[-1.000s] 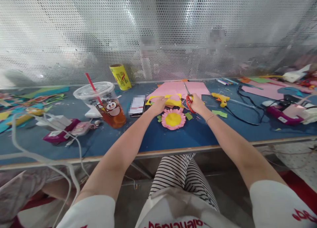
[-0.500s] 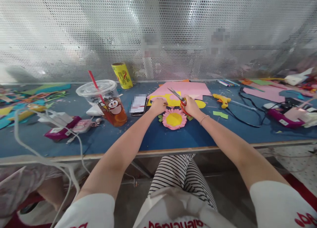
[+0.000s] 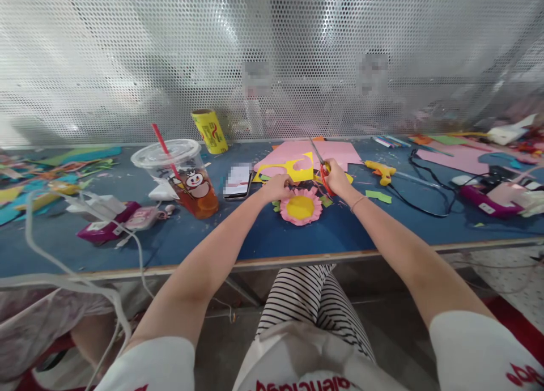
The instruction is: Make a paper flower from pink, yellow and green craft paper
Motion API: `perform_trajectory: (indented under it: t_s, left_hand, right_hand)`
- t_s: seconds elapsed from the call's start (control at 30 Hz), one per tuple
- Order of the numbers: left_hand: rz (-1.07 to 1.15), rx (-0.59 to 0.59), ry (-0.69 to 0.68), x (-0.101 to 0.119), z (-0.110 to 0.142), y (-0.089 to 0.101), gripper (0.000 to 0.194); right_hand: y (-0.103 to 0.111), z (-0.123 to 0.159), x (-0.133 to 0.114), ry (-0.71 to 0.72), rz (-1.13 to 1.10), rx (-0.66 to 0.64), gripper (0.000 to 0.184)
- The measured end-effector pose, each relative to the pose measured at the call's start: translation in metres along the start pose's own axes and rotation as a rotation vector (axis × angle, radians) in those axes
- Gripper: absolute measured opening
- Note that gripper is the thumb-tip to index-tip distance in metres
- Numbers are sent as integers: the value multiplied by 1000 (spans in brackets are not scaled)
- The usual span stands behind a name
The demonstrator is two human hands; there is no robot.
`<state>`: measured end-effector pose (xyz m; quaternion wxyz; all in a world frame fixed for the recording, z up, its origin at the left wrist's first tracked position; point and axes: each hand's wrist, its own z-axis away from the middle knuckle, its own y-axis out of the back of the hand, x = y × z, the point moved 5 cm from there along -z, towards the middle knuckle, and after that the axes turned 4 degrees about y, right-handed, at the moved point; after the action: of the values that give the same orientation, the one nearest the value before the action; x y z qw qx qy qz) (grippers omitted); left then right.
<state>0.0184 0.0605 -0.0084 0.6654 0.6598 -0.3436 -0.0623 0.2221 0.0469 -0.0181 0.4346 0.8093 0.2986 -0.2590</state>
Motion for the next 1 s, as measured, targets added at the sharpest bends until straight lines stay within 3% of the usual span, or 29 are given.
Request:
perform_trajectory:
  t_s: [0.13,0.23,0.43,0.53,0.7,0.83,1.0]
  left_hand:
    - [42,-40,-68,9,6,1,48]
    - [76,-49,-72,13,8,1,46]
    - [362,111,-20,13,2,4,27]
    - [740,-7,-12,16,2,-1,29]
    - [1289,-135,117,22,5,-8,31]
    - [1377,-137,149,25,7,-7,26]
    - [1244,-23,35,31,9,0,23]
  right_hand:
    - [16,-6,13,-63,-55,-41,47]
    - [36,-9,18,-27,-54,26,47]
    - [58,-4,-5,97,-218,223,41]
    - [53,4,-30,199,-393,225,42]
    - [30,21,-66,316,-568,53,38]
    - [17,31,-79,318,-602,-27,38]
    - [8,34,-79,316,-651,-79,39]
